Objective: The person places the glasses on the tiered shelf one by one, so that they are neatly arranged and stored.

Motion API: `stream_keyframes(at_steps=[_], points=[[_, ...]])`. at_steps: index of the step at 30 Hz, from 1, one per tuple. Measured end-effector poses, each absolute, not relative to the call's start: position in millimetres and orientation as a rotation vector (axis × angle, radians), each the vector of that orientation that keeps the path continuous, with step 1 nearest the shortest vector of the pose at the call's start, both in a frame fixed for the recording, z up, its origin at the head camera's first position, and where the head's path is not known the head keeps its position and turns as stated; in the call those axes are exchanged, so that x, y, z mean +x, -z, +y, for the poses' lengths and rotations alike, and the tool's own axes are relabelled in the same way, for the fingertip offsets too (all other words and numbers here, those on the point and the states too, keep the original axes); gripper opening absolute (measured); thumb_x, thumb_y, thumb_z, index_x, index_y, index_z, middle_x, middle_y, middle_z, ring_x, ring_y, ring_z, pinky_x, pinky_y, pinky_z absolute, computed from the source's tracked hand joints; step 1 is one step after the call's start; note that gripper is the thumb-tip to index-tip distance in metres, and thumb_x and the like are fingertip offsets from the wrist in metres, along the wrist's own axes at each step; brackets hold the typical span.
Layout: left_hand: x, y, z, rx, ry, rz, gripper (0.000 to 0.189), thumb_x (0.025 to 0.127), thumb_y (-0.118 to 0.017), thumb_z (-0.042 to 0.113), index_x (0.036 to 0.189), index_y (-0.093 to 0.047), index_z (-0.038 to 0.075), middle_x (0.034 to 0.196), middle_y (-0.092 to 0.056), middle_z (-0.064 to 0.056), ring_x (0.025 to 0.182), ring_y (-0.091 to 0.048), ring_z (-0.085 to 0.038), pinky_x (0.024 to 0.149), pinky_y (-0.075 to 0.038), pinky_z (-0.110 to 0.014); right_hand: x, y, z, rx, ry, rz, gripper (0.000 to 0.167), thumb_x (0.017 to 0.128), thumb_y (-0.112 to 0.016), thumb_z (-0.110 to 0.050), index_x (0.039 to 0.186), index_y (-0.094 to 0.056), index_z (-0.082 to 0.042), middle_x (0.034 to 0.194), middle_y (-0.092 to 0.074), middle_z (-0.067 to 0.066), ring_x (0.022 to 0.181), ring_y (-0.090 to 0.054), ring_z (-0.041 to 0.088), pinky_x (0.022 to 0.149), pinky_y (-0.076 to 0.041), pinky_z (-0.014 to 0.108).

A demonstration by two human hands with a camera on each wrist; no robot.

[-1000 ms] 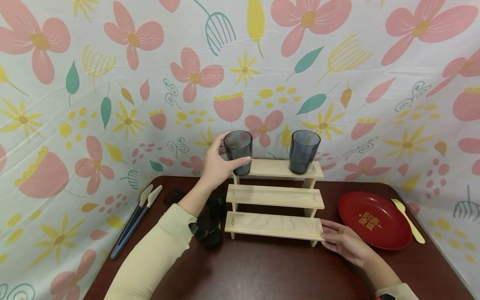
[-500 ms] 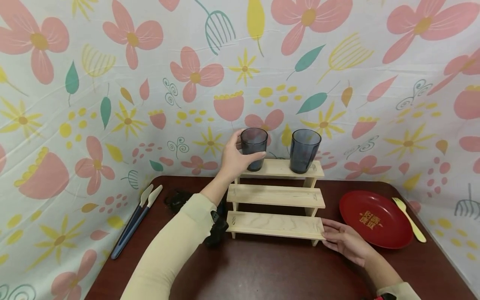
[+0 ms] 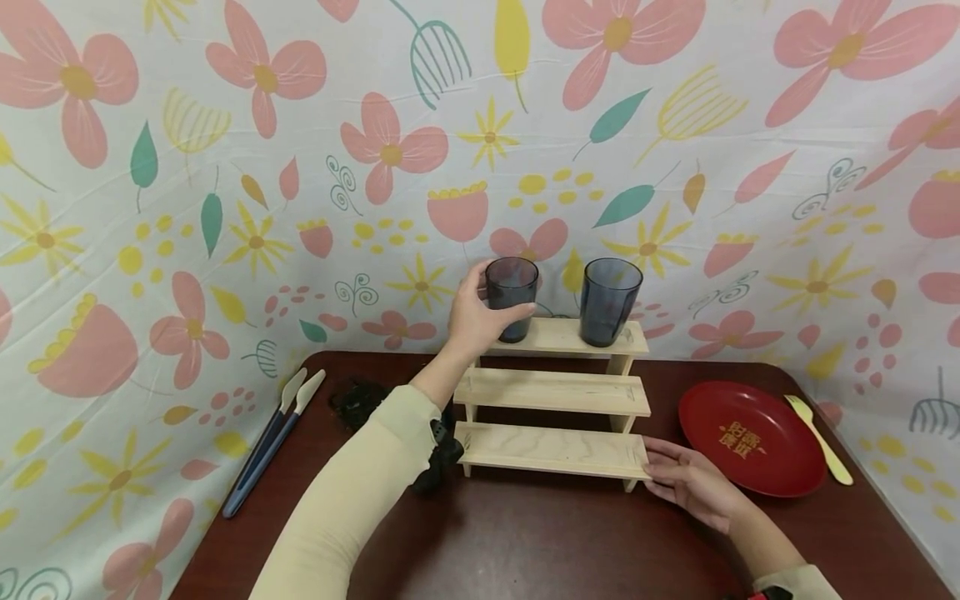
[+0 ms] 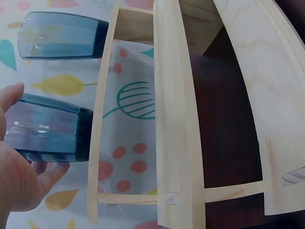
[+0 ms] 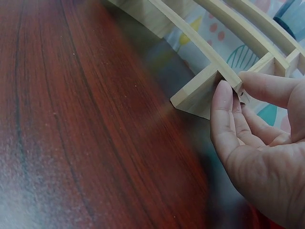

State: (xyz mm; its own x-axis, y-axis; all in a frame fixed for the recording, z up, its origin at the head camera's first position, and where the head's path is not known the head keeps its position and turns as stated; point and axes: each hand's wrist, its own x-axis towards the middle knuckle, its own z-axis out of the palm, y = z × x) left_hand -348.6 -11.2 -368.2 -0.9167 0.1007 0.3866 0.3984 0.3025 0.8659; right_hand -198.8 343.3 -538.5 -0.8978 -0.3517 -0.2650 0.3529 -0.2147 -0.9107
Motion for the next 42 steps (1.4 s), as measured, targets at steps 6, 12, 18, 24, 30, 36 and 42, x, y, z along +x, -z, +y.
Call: stream_keyframes(at_steps=[6, 12, 18, 24, 30, 36, 42], points=[[-346.8, 367.8, -12.6, -0.476, 1.663, -2.341, 0.090, 0.082, -0.091, 0.038, 0.156, -0.042, 0.025, 0.139, -0.053, -0.004, 0.123, -0.056, -0.023, 0.099, -0.051, -0.046, -198.0, 538.2, 342.9, -0.004, 2.156, 1.603, 0.063, 0.105, -0.056, -0.001, 0.159, -0.024, 0.001, 0.128, -0.065, -0.002, 0.111, -0.066, 0.016, 0.094, -0.056, 0.036], [-343.7, 367.5, -15.1, -0.517, 1.692, -2.346, 0.097, 0.084, -0.090, 0.035, 0.161, -0.034, 0.021, 0.142, -0.051, -0.004, 0.124, -0.054, -0.022, 0.101, -0.050, -0.045, -198.5, 539.0, 342.5, 0.001, 2.150, 1.608, 0.067, 0.106, -0.056, -0.002, 0.161, -0.018, 0.003, 0.129, -0.065, -0.002, 0.112, -0.066, 0.017, 0.095, -0.056, 0.037], [-338.4, 364.4, -20.1, -0.577, 1.752, -2.310, 0.097, 0.086, -0.088, 0.033, 0.163, -0.031, 0.020, 0.144, -0.048, -0.006, 0.130, -0.051, -0.025, 0.101, -0.051, -0.047, -199.0, 540.4, 343.0, -0.006, 2.137, 1.614, 0.070, 0.106, -0.055, -0.003, 0.162, -0.014, 0.005, 0.130, -0.064, -0.001, 0.112, -0.066, 0.016, 0.096, -0.055, 0.037], [-327.8, 357.5, -34.1, -0.596, 1.761, -2.296, 0.100, 0.086, -0.087, 0.036, 0.165, -0.028, 0.019, 0.155, -0.041, -0.012, 0.142, -0.041, -0.035, 0.108, -0.043, -0.058, -199.0, 540.6, 343.4, -0.015, 2.143, 1.600, 0.066, 0.106, -0.054, -0.002, 0.161, -0.018, 0.003, 0.130, -0.064, -0.001, 0.113, -0.066, 0.016, 0.096, -0.055, 0.037], [-315.6, 353.1, -58.6, -0.610, 1.800, -2.245, 0.099, 0.086, -0.087, 0.037, 0.165, -0.028, 0.023, 0.159, -0.036, -0.017, 0.145, -0.036, -0.039, 0.107, -0.042, -0.060, -199.3, 540.5, 343.5, -0.021, 2.145, 1.597, 0.066, 0.106, -0.054, -0.002, 0.161, -0.018, 0.003, 0.130, -0.064, -0.001, 0.113, -0.066, 0.016, 0.095, -0.055, 0.036], [-302.4, 353.9, -92.3, -0.610, 1.761, -2.206, 0.090, 0.087, -0.087, 0.028, 0.160, -0.035, 0.034, 0.155, -0.041, -0.011, 0.143, -0.040, -0.030, 0.110, -0.043, -0.055, -199.2, 541.7, 343.2, -0.027, 2.145, 1.599, 0.066, 0.106, -0.055, -0.002, 0.161, -0.018, 0.003, 0.130, -0.064, -0.002, 0.113, -0.066, 0.016, 0.095, -0.055, 0.036], [-291.6, 366.7, -132.1, -0.602, 1.735, -2.171, 0.085, 0.089, -0.085, 0.021, 0.160, -0.039, 0.027, 0.153, -0.043, -0.012, 0.143, -0.042, -0.026, 0.112, -0.041, -0.052, -199.6, 540.9, 343.5, -0.027, 2.141, 1.608, 0.068, 0.106, -0.055, -0.002, 0.161, -0.017, 0.004, 0.129, -0.064, -0.002, 0.112, -0.066, 0.016, 0.095, -0.055, 0.036]])
